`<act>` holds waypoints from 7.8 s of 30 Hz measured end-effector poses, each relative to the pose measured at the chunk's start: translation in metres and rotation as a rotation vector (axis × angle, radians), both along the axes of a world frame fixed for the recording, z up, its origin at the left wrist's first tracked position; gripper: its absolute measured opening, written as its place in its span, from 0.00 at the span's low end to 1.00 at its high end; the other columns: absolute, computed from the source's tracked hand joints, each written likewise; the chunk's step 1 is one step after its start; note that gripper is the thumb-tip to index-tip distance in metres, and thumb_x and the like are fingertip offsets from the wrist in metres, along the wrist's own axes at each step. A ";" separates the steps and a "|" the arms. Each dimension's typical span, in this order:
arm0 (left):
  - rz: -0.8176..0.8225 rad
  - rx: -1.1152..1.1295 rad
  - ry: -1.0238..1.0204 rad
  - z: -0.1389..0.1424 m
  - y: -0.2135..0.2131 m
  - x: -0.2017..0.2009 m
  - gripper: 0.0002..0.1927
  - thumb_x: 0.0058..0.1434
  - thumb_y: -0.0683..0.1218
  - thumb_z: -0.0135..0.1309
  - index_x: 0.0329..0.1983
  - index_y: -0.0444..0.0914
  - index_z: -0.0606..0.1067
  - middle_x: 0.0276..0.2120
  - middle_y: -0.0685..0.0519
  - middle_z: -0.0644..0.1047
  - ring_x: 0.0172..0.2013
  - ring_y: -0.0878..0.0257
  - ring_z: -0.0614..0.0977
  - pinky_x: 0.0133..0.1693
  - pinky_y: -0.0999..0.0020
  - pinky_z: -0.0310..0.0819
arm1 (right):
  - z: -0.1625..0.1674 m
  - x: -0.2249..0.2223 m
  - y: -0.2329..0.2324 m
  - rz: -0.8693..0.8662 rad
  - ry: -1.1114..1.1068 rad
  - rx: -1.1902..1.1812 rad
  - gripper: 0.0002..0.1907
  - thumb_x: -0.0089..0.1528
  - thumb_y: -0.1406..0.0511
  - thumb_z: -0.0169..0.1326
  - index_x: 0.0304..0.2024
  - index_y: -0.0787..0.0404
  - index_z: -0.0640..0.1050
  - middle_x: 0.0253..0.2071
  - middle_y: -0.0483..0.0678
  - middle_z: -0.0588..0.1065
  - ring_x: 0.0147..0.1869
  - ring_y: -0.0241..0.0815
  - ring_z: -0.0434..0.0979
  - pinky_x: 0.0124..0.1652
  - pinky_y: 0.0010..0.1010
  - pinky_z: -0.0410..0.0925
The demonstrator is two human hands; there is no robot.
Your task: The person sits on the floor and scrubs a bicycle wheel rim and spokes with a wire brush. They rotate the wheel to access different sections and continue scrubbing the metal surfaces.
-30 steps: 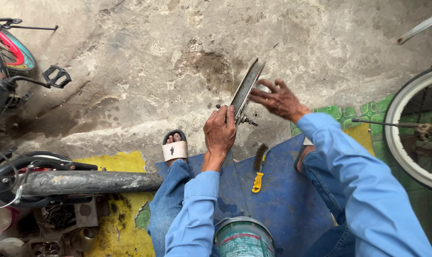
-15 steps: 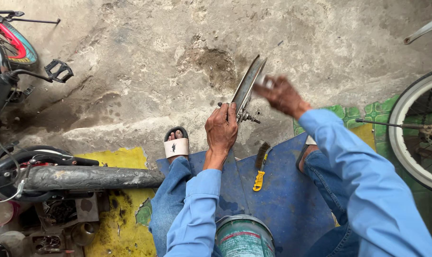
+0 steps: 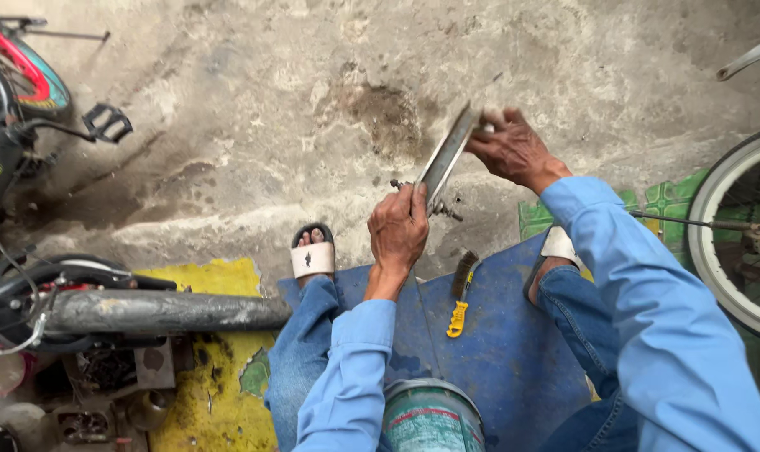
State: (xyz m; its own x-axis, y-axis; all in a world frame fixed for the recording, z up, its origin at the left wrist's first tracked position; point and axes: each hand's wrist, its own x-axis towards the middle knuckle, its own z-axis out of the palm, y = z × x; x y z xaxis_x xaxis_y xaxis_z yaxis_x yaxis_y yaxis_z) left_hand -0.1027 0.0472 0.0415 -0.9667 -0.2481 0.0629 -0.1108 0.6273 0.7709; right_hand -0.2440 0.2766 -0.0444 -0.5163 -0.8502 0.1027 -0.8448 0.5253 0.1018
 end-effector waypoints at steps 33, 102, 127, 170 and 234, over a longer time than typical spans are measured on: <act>0.136 0.113 -0.072 -0.009 -0.010 -0.007 0.17 0.72 0.49 0.47 0.29 0.37 0.74 0.19 0.41 0.75 0.19 0.46 0.77 0.27 0.51 0.66 | -0.037 0.172 -0.094 -0.552 -0.605 -1.067 0.19 0.70 0.76 0.46 0.61 0.61 0.75 0.59 0.56 0.77 0.65 0.49 0.78 0.64 0.37 0.72; 0.291 0.086 0.026 -0.025 -0.019 -0.011 0.20 0.74 0.50 0.45 0.29 0.34 0.73 0.19 0.42 0.74 0.19 0.46 0.76 0.26 0.51 0.63 | 0.007 0.243 -0.117 -0.357 -0.550 -0.984 0.18 0.59 0.76 0.54 0.52 0.62 0.79 0.54 0.51 0.80 0.55 0.55 0.78 0.54 0.41 0.73; 0.166 -0.042 0.117 -0.021 -0.015 -0.008 0.18 0.75 0.49 0.44 0.33 0.35 0.74 0.21 0.40 0.73 0.23 0.43 0.76 0.28 0.50 0.64 | -0.010 0.200 -0.079 -0.608 -0.489 -1.115 0.13 0.67 0.75 0.53 0.53 0.61 0.79 0.44 0.55 0.79 0.45 0.49 0.79 0.43 0.37 0.74; 0.208 0.150 -0.039 -0.012 -0.009 -0.013 0.18 0.72 0.51 0.47 0.30 0.36 0.74 0.17 0.42 0.74 0.20 0.47 0.79 0.27 0.51 0.67 | 0.006 0.158 -0.091 -0.266 -0.679 -0.822 0.23 0.57 0.66 0.61 0.54 0.67 0.75 0.39 0.55 0.77 0.39 0.52 0.71 0.40 0.45 0.68; 0.207 0.351 -0.133 -0.020 -0.024 -0.002 0.26 0.75 0.56 0.38 0.42 0.33 0.80 0.32 0.40 0.83 0.36 0.47 0.88 0.37 0.56 0.77 | -0.006 0.161 -0.122 -0.398 -0.367 -0.906 0.30 0.58 0.81 0.47 0.62 0.64 0.76 0.68 0.53 0.71 0.75 0.54 0.69 0.69 0.43 0.64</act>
State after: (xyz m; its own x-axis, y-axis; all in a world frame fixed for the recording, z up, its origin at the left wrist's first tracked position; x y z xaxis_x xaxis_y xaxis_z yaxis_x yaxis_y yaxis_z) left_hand -0.1044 0.0227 0.0216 -0.8881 -0.4222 -0.1820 -0.3200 0.2833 0.9041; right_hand -0.0828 0.1546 -0.0505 -0.8692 -0.2968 0.3954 -0.4944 0.5231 -0.6942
